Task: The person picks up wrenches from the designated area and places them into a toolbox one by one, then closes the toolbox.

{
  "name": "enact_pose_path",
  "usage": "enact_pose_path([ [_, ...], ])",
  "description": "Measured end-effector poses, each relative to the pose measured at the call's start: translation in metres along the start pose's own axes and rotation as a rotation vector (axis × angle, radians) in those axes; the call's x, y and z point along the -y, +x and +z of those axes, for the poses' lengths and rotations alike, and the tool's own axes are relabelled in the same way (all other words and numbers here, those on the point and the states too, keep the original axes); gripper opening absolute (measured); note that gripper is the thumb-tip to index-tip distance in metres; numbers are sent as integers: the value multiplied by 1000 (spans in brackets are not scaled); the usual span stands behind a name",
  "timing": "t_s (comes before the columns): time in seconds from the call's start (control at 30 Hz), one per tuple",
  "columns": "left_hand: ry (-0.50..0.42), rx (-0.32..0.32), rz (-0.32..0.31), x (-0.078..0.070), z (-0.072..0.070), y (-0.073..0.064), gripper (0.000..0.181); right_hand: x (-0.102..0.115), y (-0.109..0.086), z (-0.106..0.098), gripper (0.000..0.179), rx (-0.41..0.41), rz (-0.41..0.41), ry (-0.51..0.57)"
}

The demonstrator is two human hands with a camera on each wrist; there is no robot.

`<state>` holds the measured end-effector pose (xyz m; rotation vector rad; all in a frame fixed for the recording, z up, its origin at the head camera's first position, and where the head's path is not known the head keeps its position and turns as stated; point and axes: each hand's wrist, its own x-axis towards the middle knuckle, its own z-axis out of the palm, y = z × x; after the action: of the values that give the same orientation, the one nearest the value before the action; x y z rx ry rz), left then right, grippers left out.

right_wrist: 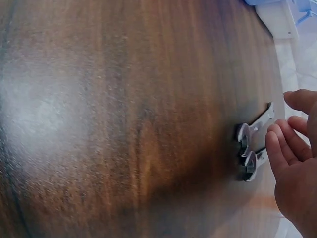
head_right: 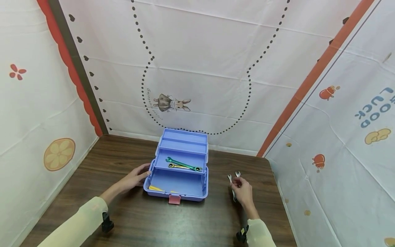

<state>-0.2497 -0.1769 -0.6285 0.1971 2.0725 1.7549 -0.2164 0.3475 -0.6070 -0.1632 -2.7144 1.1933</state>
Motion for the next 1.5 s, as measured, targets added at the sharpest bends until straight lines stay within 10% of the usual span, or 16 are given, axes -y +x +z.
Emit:
enact_pose_path([
  [1.5,-29,-3,-9,2,2,-1,71,5,-3,25,21,-29,-120,-139],
])
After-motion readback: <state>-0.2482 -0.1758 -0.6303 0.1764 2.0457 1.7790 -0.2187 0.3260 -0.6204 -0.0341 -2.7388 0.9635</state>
